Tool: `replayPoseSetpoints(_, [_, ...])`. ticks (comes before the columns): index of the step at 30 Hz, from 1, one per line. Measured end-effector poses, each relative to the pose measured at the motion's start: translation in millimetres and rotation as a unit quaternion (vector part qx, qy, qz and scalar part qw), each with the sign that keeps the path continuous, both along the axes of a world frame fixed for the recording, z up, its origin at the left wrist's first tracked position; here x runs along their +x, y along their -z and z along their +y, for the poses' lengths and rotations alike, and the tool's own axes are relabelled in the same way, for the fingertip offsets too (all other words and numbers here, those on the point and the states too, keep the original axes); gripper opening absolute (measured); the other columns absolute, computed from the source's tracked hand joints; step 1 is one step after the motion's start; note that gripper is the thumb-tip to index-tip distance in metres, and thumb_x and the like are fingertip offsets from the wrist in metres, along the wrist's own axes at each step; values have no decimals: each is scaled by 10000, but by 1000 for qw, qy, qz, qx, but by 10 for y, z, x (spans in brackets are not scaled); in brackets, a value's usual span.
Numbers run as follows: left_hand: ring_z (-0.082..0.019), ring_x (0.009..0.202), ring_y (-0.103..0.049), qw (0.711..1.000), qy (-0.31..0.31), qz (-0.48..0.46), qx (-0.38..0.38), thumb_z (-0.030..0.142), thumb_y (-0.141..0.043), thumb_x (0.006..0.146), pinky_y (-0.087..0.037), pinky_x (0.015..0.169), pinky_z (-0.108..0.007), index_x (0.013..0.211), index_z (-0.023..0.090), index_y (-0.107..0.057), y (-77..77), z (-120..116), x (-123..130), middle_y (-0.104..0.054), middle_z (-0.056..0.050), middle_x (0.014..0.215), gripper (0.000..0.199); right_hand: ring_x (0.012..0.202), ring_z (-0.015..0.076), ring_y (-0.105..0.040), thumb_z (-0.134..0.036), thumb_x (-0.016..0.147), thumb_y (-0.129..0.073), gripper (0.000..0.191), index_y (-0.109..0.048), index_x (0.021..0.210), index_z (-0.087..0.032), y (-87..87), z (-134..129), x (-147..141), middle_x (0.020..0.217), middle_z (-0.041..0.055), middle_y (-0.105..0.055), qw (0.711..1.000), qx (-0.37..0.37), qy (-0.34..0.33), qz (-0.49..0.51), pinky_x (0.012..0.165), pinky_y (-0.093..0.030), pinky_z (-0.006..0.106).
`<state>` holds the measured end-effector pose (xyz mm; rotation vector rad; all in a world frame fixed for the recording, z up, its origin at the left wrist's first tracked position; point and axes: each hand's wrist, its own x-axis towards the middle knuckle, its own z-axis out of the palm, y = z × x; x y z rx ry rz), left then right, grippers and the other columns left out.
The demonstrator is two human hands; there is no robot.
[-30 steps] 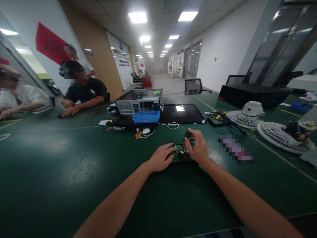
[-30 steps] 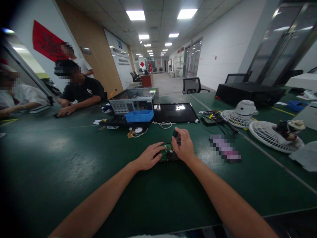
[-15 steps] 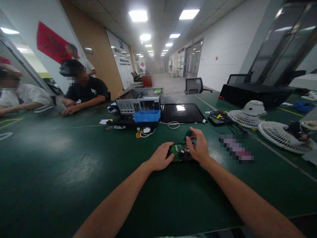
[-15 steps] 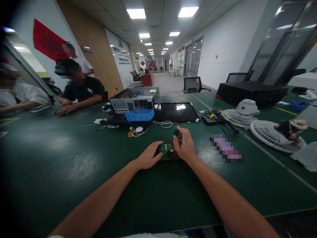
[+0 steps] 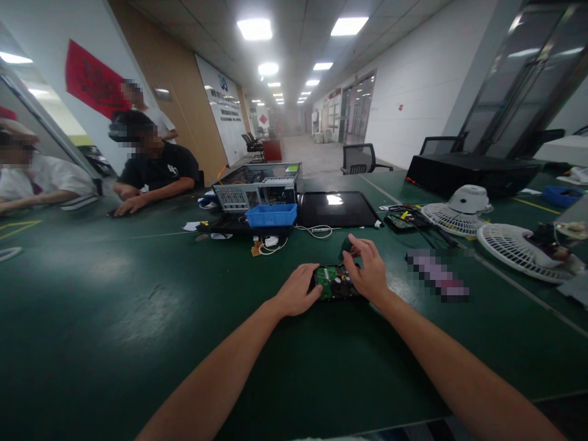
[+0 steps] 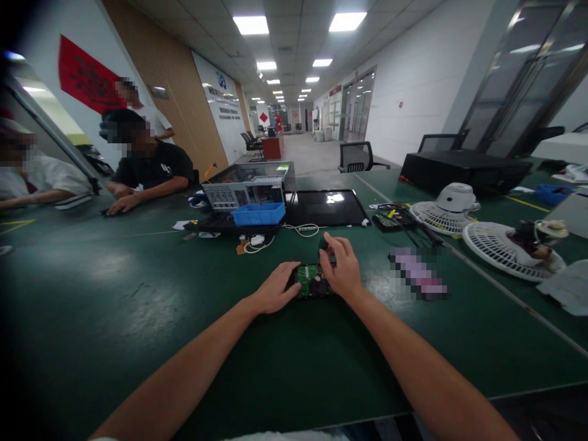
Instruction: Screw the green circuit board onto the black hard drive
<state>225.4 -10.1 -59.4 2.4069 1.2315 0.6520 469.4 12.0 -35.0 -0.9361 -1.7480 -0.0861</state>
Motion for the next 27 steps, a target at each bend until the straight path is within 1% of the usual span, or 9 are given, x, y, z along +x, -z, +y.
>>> replayPoseSetpoints(3, [-302, 1386, -458, 1000, -3, -1, -7, 451, -533, 976, -377, 1171, -502, 1522, 184, -390, 0, 0, 1, -489, -153, 1497, 624, 918, 228, -687, -282, 964, -608, 471, -508, 1424, -264, 21, 18, -8, 1240, 125, -605, 1000, 3, 6, 11, 872, -621, 462])
replayPoseSetpoints(5, [-307, 1384, -461, 1000, -3, -4, -11, 449, -538, 972, -380, 1167, -506, 1520, 195, -392, -10, -5, 1, -490, -147, 1499, 621, 980, 238, -696, -276, 955, -623, 474, -491, 1410, -254, 45, 38, -17, 1323, 140, -586, 999, 10, -5, 34, 868, -624, 457])
replayPoseSetpoints(7, [-308, 1386, -459, 1000, 2, -6, -13, 445, -537, 971, -376, 1170, -505, 1516, 198, -398, -21, -10, 0, -494, -144, 1498, 614, 1030, 245, -698, -271, 949, -634, 479, -470, 1399, -245, 61, 52, -24, 1360, 146, -577, 998, 10, -19, 54, 859, -629, 448])
replayPoseSetpoints(11, [-304, 1371, -473, 1000, 1, -7, -15, 443, -537, 971, -388, 1162, -499, 1509, 192, -405, -18, -8, -2, -501, -146, 1489, 608, 981, 246, -692, -283, 932, -662, 437, -513, 1341, -243, 33, 38, -13, 1252, 131, -608, 999, 15, 2, 44, 818, -634, 445])
replayPoseSetpoints(14, [-302, 1367, -473, 1000, 3, -8, -9, 441, -545, 967, -384, 1165, -498, 1501, 188, -413, 0, 2, 0, -506, -149, 1481, 605, 917, 241, -670, -291, 932, -654, 426, -532, 1337, -245, -5, 13, 2, 1188, 125, -590, 999, 19, 11, 23, 786, -634, 455])
replayPoseSetpoints(18, [-299, 1367, -469, 1000, 8, -11, 0, 428, -541, 969, -372, 1176, -489, 1491, 169, -423, -7, 1, 1, -514, -157, 1467, 595, 931, 238, -669, -278, 946, -618, 419, -514, 1350, -246, 5, 9, 2, 1212, 125, -592, 1000, 1, -3, 19, 823, -627, 459])
replayPoseSetpoints(21, [-300, 1365, -470, 1000, 13, -9, -1, 426, -530, 975, -379, 1172, -491, 1494, 176, -421, -37, -11, -2, -516, -152, 1467, 587, 958, 234, -692, -272, 955, -606, 444, -465, 1376, -247, 41, 17, -12, 1241, 116, -620, 999, -22, -19, 35, 857, -620, 452])
replayPoseSetpoints(23, [-304, 1363, -473, 1000, 12, -8, -6, 434, -529, 975, -388, 1164, -497, 1496, 187, -420, -53, -18, -4, -514, -147, 1472, 587, 911, 226, -699, -290, 952, -622, 456, -457, 1375, -249, 51, 16, -18, 1211, 107, -635, 999, -29, -11, 42, 841, -622, 448])
replayPoseSetpoints(27, [-306, 1365, -474, 1000, 7, -5, -12, 445, -535, 974, -395, 1159, -494, 1504, 189, -414, -52, -15, -3, -507, -143, 1483, 601, 826, 221, -676, -334, 924, -673, 453, -510, 1337, -245, 28, 3, -11, 1122, 99, -612, 999, -13, 19, 24, 778, -625, 444])
